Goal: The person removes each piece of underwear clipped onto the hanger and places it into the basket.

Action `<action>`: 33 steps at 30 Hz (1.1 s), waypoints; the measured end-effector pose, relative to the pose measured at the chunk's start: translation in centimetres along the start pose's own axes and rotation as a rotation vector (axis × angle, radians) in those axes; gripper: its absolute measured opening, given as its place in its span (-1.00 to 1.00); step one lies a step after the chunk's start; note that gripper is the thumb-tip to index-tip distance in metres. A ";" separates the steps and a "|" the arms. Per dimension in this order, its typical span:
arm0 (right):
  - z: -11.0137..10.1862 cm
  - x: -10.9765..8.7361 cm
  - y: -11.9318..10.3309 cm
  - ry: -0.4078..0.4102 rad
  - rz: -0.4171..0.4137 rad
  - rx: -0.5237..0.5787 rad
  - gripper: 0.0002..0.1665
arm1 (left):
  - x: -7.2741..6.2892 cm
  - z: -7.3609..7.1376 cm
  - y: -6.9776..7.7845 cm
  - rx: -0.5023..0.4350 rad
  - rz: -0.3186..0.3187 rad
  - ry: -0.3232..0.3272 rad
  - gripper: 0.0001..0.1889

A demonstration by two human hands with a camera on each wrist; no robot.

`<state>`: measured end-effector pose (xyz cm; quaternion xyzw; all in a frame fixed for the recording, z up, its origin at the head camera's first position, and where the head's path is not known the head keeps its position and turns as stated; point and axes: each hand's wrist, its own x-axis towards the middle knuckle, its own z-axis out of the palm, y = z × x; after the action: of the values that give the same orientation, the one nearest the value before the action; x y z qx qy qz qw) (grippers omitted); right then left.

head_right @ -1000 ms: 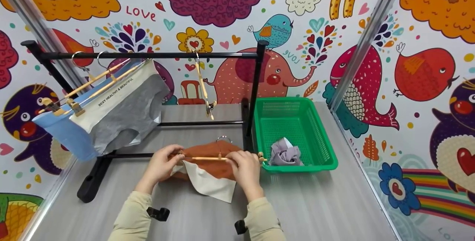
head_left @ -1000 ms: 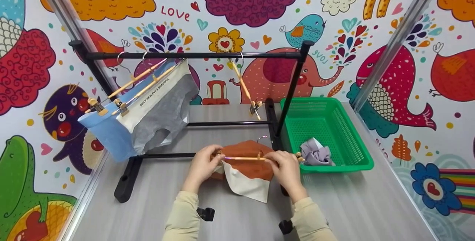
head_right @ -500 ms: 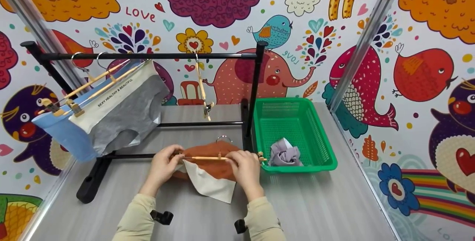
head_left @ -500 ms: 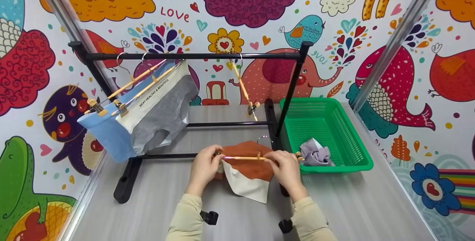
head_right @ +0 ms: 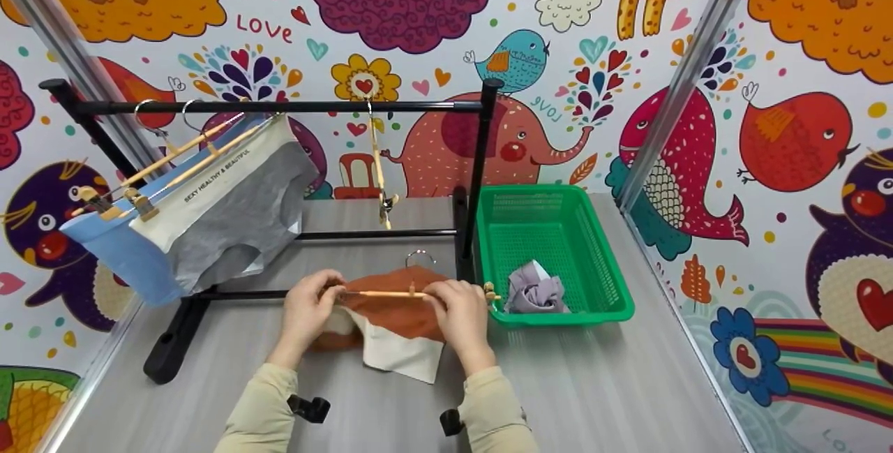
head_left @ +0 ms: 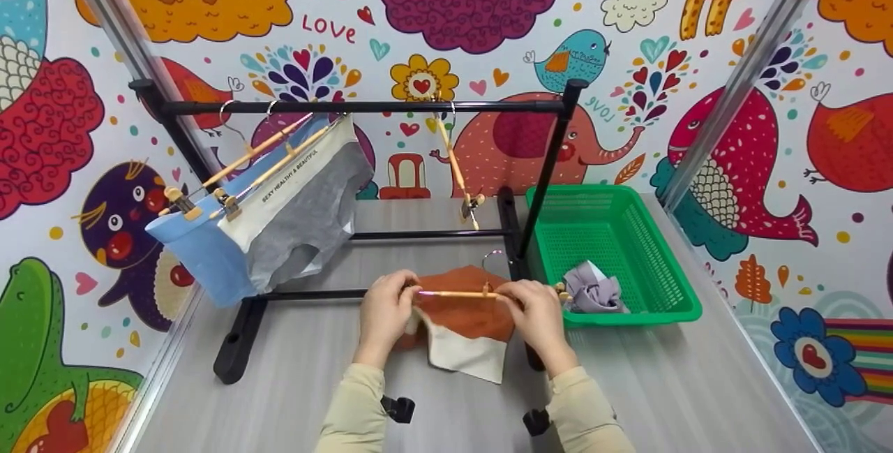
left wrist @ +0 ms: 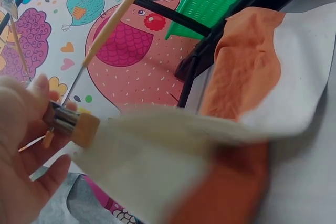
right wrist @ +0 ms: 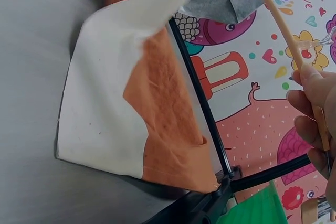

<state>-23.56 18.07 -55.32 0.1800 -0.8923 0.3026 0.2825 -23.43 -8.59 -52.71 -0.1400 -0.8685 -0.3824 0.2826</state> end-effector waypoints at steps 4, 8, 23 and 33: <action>0.0 0.1 0.0 0.003 0.008 0.005 -0.89 | 0.1 0.0 -0.1 0.004 0.023 0.012 -0.88; 0.0 0.1 0.0 0.015 0.005 0.003 -0.89 | -0.1 0.0 0.0 -0.004 0.044 0.002 -0.84; 0.2 -0.4 0.4 0.039 -0.048 -0.018 -0.83 | -1.1 0.3 0.0 -0.015 0.049 -0.016 -0.81; 0.1 -0.4 0.3 0.008 -0.030 -0.012 -0.86 | -1.2 0.1 -0.1 -0.009 0.060 -0.020 -0.81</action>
<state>-23.41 18.28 -55.75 0.1906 -0.8901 0.2937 0.2919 -22.52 -8.62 -53.57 -0.1711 -0.8650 -0.3761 0.2848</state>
